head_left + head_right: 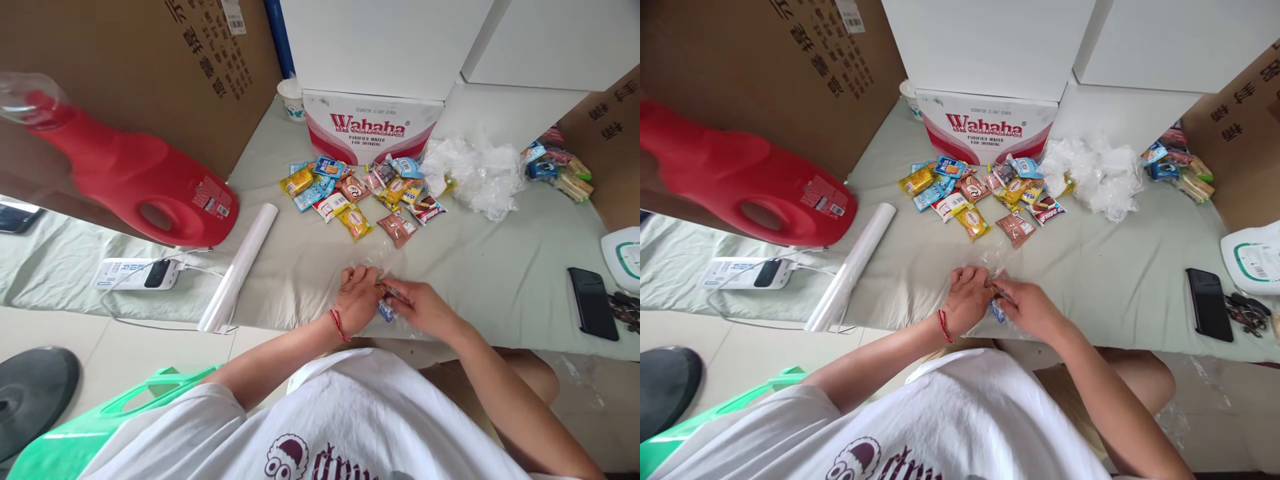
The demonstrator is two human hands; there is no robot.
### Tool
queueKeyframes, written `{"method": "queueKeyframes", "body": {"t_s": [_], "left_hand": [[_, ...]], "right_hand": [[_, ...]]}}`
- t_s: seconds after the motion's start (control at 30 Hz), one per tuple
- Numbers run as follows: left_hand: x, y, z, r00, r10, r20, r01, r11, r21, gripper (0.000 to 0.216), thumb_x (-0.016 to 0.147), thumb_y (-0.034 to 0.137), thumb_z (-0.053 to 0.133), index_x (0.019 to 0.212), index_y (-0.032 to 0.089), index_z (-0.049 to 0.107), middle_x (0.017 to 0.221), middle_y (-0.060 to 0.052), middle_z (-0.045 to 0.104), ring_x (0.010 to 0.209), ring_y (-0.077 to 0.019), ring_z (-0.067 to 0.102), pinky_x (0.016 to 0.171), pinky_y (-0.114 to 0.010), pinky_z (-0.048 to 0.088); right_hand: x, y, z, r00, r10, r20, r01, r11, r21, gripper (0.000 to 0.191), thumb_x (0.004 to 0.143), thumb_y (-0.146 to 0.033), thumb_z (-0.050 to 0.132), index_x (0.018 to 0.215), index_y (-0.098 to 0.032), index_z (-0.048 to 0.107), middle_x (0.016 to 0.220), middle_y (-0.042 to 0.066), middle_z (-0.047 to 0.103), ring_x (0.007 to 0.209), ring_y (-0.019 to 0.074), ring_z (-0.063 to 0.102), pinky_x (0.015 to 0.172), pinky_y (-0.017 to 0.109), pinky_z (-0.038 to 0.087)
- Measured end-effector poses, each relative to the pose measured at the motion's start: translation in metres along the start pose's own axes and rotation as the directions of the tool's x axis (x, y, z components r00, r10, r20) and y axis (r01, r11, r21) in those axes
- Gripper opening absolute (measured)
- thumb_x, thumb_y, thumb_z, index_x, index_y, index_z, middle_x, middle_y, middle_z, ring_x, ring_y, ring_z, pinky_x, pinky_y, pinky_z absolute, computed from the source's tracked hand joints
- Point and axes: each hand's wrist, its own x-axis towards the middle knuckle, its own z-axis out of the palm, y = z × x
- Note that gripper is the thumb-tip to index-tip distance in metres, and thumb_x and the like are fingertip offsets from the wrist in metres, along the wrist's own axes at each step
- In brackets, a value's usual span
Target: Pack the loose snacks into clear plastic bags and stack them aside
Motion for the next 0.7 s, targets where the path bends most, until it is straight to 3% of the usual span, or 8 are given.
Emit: {"method": "queueKeyframes", "body": {"t_s": [0.07,0.2,0.3,0.37,0.43,0.5,0.6,0.7], "left_hand": [[-0.004,-0.008,0.005,0.999,-0.015,-0.044,0.01,0.994,-0.112,0.015,0.089,0.015,0.062,0.086,0.022,0.075,0.099,-0.01,0.062,0.104,-0.0282,0.051,0.091,-0.048,0.04],[-0.013,-0.023,0.014,0.975,0.008,-0.221,-0.1,0.907,-0.41,0.024,0.082,0.008,0.058,0.087,0.022,0.076,0.113,-0.009,0.061,0.117,-0.0287,0.05,0.101,-0.05,0.043],[-0.015,-0.029,0.018,0.935,-0.166,-0.315,-0.021,0.856,-0.516,0.024,0.079,0.008,0.055,0.087,0.022,0.072,0.118,-0.009,0.058,0.122,-0.0273,0.049,0.105,-0.049,0.046],[-0.012,-0.034,0.017,0.862,-0.365,-0.352,0.115,0.817,-0.564,0.021,0.077,0.011,0.056,0.093,0.02,0.066,0.119,-0.01,0.056,0.12,-0.0268,0.052,0.102,-0.047,0.048],[-0.007,-0.04,0.013,0.757,-0.582,-0.298,0.287,0.705,-0.649,0.025,0.08,0.017,0.058,0.104,0.019,0.06,0.118,-0.011,0.057,0.114,-0.0255,0.057,0.096,-0.044,0.052],[0.0,-0.044,0.006,0.702,-0.698,-0.139,0.427,0.569,-0.703,0.032,0.088,0.028,0.056,0.119,0.018,0.055,0.118,-0.012,0.06,0.108,-0.024,0.062,0.093,-0.042,0.053],[0.01,-0.044,-0.005,0.737,-0.669,0.095,0.535,0.492,-0.687,0.061,0.092,0.047,0.061,0.143,0.017,0.044,0.124,-0.014,0.064,0.11,-0.0252,0.066,0.096,-0.04,0.052],[0.018,-0.037,-0.01,0.744,-0.635,0.207,0.599,0.499,-0.626,0.099,0.072,0.047,0.083,0.154,0.016,0.035,0.126,-0.016,0.066,0.111,-0.029,0.068,0.093,-0.039,0.054]], "right_hand": [[-0.008,-0.001,0.018,1.0,0.007,0.022,-0.005,0.995,-0.102,0.051,0.099,-0.03,0.048,0.15,-0.025,0.053,0.131,0.008,0.072,0.112,0.0242,0.07,0.093,0.035,0.053],[-0.011,-0.006,0.033,0.995,0.064,0.08,-0.035,0.944,-0.328,0.059,0.102,-0.024,0.041,0.161,-0.024,0.038,0.133,0.01,0.07,0.109,0.0249,0.07,0.089,0.035,0.053],[-0.005,-0.014,0.031,0.986,0.113,0.126,-0.039,0.877,-0.479,0.064,0.1,-0.02,0.042,0.163,-0.024,0.033,0.126,0.01,0.072,0.106,0.0249,0.07,0.08,0.031,0.051],[-0.001,-0.02,0.029,0.979,0.15,0.141,-0.051,0.838,-0.543,0.064,0.1,-0.02,0.043,0.163,-0.027,0.034,0.119,0.009,0.073,0.103,0.0248,0.069,0.075,0.03,0.049],[0.002,-0.024,0.028,0.97,0.185,0.156,-0.058,0.805,-0.591,0.064,0.1,-0.019,0.043,0.162,-0.032,0.035,0.114,0.007,0.073,0.097,0.0242,0.069,0.072,0.029,0.047],[0.002,-0.027,0.03,0.966,0.199,0.167,-0.051,0.775,-0.63,0.065,0.1,-0.016,0.042,0.161,-0.037,0.036,0.112,0.007,0.072,0.095,0.0234,0.068,0.07,0.029,0.045],[0.001,-0.031,0.036,0.97,0.178,0.163,-0.025,0.745,-0.667,0.066,0.099,-0.013,0.041,0.16,-0.037,0.038,0.109,0.008,0.069,0.094,0.0235,0.066,0.069,0.028,0.044],[-0.002,-0.033,0.041,0.978,0.15,0.146,-0.012,0.739,-0.673,0.068,0.096,-0.009,0.043,0.159,-0.035,0.04,0.106,0.009,0.068,0.096,0.0242,0.064,0.072,0.029,0.045]]}}
